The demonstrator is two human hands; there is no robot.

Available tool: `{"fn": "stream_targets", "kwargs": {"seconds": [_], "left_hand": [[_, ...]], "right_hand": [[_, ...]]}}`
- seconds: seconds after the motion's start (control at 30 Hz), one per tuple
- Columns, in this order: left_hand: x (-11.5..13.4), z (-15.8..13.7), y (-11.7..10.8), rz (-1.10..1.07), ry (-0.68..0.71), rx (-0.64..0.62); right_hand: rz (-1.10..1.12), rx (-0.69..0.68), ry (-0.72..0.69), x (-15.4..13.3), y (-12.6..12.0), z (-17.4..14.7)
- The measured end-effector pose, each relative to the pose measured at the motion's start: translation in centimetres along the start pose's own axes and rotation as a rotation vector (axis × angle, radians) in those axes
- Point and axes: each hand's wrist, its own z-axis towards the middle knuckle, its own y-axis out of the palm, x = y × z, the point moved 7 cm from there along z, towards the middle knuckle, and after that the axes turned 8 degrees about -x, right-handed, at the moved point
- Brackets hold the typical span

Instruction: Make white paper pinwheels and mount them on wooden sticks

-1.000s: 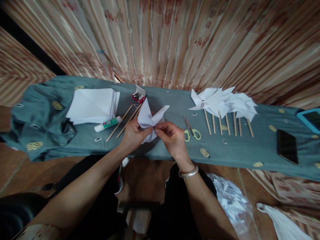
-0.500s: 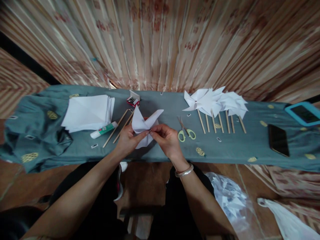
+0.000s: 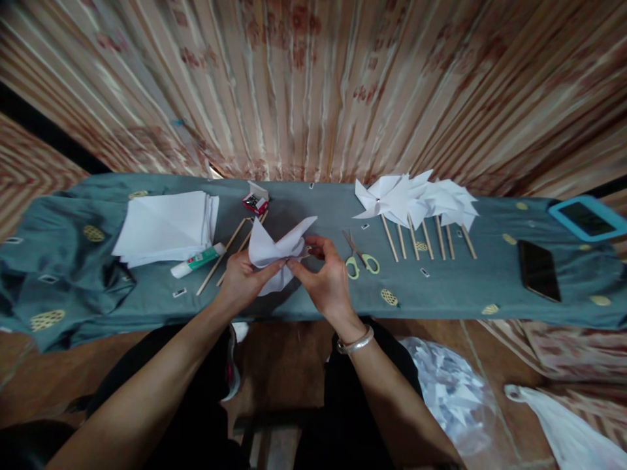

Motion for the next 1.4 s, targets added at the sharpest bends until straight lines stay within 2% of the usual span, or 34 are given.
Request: {"fn": "stream_targets", "kwargs": {"seconds": [0.1,0.2,0.3,0.4,0.83,1.07,1.23,1.4], "left_hand": [[0.2,-0.1,0.0,-0.004,0.022,-0.009],[0.1,-0.2,0.0,0.019,0.013,-0.006],[0.0,-0.4,0.0,-0.008,0.011,-0.014],[-0.1,-0.4,0.1,-0.076,0.017,-0.024],[-0.5,-0.6,-0.1,-0.203,-0.059,-0.013],[-0.7,-0.6,0.0,-0.266,-0.06,0.0],[-1.0,-0.6,-0.1,-0.229,-0.058,0.038],[-1.4,-0.5,0.0,-0.213,-0.049,0.039]], "right_hand": [[0.051,0.01,-0.04,0.2,0.1,0.2],[0.209,-0.08,-0.052,0.8,0.9,0.6],[0.323,-0.159,-0.01,1.6,1.6,0.7],[0.363,-0.173,0.037,2.1,1.8,0.7],[0.389,-0.216,0.083,1.4,2.7,0.3],[0.351,-0.157,0.056,1.1,2.6,0.1],[0.274,-0.145,0.051,1.0,2.5,0.0],[0.288,-0.116,0.051,0.7,2.3,0.0]]}}
